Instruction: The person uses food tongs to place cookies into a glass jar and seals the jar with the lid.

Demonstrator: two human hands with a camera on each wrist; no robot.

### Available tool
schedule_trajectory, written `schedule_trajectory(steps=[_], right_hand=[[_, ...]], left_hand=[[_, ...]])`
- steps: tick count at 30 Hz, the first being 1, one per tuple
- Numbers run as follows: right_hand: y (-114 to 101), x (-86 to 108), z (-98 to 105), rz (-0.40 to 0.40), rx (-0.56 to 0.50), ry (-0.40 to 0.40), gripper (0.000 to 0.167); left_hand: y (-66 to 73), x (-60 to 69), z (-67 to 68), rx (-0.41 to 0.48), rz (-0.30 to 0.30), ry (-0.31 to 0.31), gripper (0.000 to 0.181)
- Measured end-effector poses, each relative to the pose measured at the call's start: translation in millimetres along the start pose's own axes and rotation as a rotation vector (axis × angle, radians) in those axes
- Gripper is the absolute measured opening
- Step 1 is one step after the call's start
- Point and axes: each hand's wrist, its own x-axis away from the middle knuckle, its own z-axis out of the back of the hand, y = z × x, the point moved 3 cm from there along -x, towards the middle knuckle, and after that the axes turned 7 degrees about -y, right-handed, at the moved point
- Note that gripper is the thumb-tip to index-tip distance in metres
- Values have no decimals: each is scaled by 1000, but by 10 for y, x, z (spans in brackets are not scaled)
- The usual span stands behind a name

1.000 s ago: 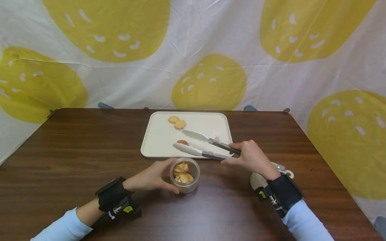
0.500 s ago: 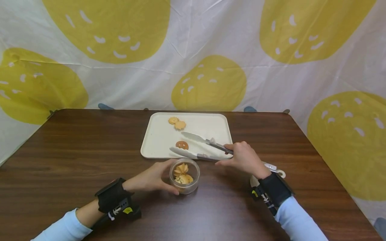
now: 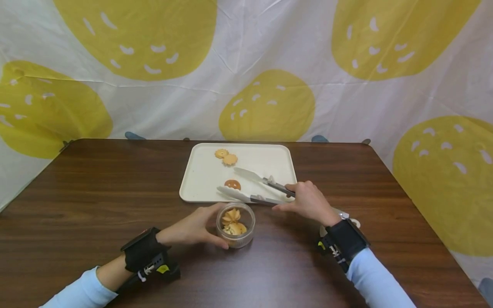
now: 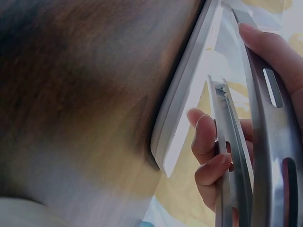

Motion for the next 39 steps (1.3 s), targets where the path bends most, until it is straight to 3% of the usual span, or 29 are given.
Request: schedule_trajectory(steps=[19, 39], right_hand=[[24, -14, -11, 21, 21, 12, 50], [41, 13, -10, 23, 3, 40, 51]], left_hand=[[4, -10, 8, -19, -12, 9, 74], [3, -4, 1, -15, -9, 15, 74]])
